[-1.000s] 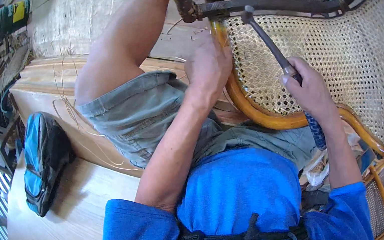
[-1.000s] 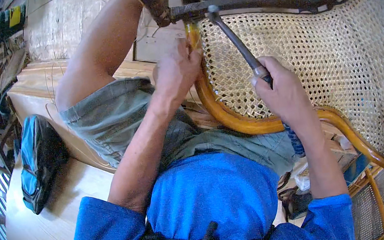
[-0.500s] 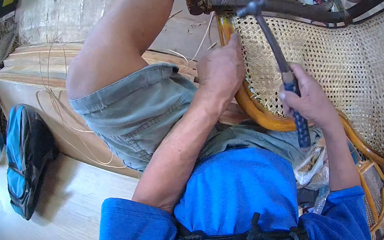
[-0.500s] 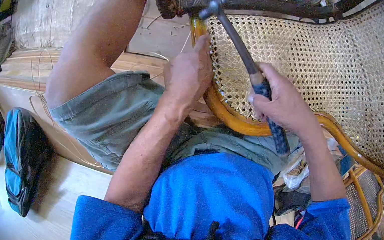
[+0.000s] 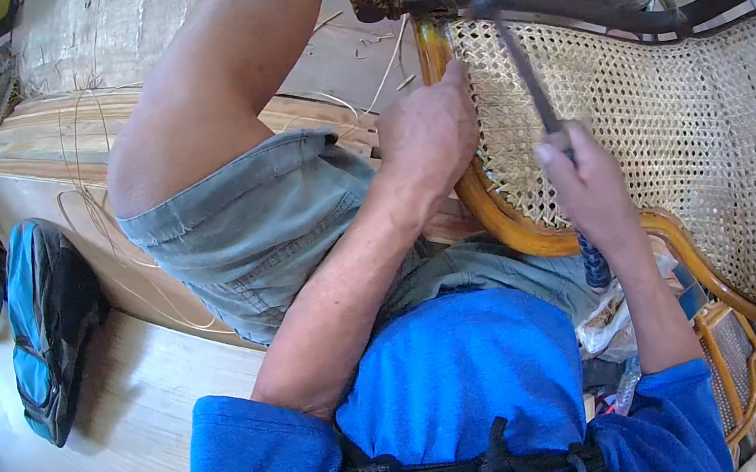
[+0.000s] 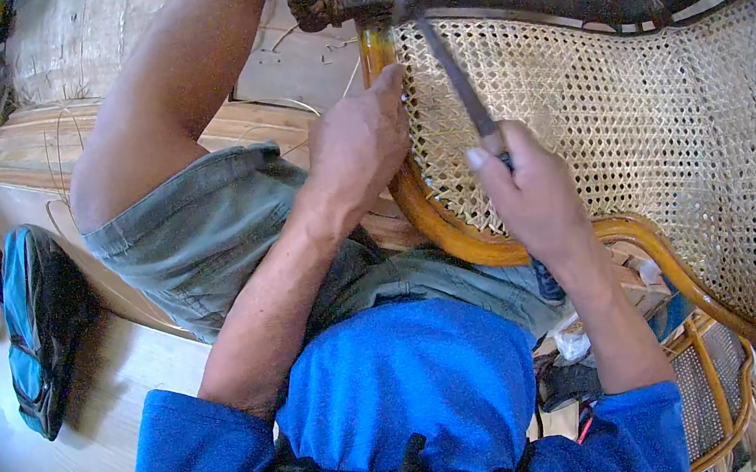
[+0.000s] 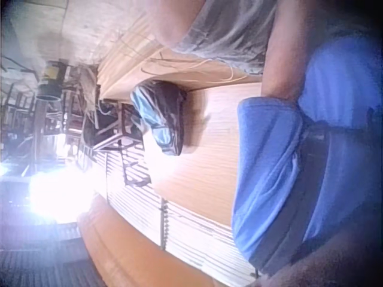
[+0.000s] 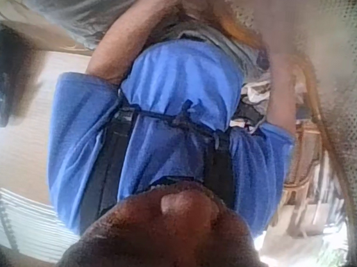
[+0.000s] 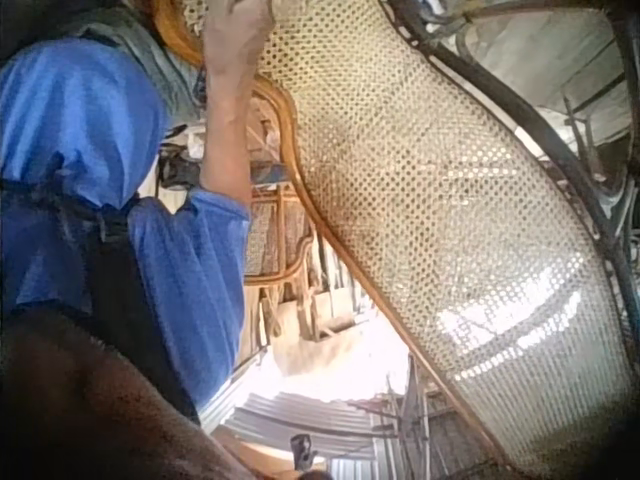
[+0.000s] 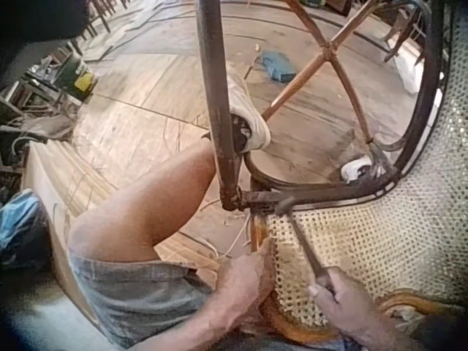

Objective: The person weaves a rattan chair seat by hand, threading thin strips of material through the wooden frame. They use a hammer to tap the woven strips into place and tighten the weave along the edge of the seat.

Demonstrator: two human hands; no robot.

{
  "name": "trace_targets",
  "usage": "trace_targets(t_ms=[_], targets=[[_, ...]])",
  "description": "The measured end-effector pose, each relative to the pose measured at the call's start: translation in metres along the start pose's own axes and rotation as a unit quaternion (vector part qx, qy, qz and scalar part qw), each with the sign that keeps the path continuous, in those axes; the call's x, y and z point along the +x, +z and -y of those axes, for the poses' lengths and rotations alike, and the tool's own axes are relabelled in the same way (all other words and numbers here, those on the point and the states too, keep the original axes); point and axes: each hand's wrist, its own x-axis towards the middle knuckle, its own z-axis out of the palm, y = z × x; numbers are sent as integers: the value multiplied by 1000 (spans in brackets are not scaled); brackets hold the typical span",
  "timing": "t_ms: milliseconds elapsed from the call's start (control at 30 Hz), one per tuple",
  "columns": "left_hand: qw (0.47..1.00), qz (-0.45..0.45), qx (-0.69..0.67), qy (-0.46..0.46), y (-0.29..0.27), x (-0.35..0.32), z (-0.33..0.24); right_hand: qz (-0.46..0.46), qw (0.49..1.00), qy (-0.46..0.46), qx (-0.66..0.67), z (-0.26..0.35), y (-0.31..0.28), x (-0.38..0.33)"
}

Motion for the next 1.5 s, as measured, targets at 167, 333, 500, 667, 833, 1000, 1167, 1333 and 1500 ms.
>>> trace_targets(t_ms=[167, 333, 500, 667, 833, 1000, 1167, 1333, 1500], targets=[[1000, -12, -14, -4, 0, 0, -1, -3, 999, 34, 37, 0, 4, 7], [1000, -26, -11, 5, -4, -3, -4, -4, 997, 22, 78, -7, 4, 2], [999, -27, -12, 12, -2, -2, -4, 19, 999, 33, 35, 3, 5, -1], [1000, -26, -8, 0, -2, -2, -4, 9, 999, -17, -35, 10, 3, 13], [1000, -18, -10, 11, -1, -3, -3, 8, 999, -19, -37, 19, -1, 3], [999, -28, -17, 5, 3, -2, -4, 37, 992, 0, -119, 6, 5, 10], [1000, -10, 16, 14, 2, -3, -7, 18, 995, -15, -102, 20, 3, 3], [999, -27, -21, 19, 2, -3, -5, 28, 988, -27, -153, 12, 5, 10], [1000, -21, -13, 17, 0, -2, -8, 27, 991, -5, -132, 27, 2, 3]])
